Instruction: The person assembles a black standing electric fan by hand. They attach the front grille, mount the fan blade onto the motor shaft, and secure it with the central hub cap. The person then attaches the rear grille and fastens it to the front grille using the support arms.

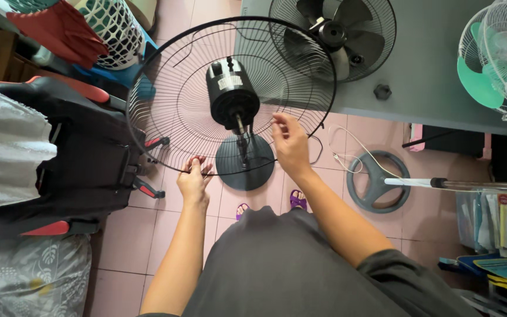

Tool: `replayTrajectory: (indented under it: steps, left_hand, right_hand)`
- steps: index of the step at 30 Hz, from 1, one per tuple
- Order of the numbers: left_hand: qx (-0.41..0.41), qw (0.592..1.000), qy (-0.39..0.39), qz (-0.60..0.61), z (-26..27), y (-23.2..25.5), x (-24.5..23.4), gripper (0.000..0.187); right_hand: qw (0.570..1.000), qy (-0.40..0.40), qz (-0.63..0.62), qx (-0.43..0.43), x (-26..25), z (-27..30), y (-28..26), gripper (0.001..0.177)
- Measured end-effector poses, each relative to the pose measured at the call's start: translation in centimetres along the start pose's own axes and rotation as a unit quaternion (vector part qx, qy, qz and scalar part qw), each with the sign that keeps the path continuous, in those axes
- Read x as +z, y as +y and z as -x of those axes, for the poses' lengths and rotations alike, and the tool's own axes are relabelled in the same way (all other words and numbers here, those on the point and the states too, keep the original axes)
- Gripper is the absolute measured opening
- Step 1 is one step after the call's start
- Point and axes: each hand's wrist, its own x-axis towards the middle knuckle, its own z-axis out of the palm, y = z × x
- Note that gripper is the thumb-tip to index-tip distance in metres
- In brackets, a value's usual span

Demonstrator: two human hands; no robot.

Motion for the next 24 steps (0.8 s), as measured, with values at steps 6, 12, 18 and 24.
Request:
replayTrajectory:
  steps: [6, 12, 18, 24]
  left_hand:
    - [0.015, 1.0, 0.011, -0.015, 0.0, -0.5, -0.5, 0.014]
    - [0.041, 0.999, 0.004, -0.023, -0.3, -1.4, -0.9, 0.013]
    - [0.036, 0.999, 0.008, -0.011, -0.5, -0.9, -0.6, 0.013]
    - [0.034, 0.999, 0.009, 0.012, -0.3, -1.9, -0.6, 0.014]
  right_hand:
    - [1.0, 0.022, -0.006, 0.001, -4.6, 1.2, 2.9, 0.019]
    - [0.993, 0.075, -0.008, 0.087, -8.6, 2.0, 9.3, 0.012]
    - [0.929, -0.15, -0.036, 0.338, -7.9, 2.8, 13.3, 0.019]
    - [0.767, -0.318, -0.136, 0.54, 0.0, 4.9, 12.4, 0.029]
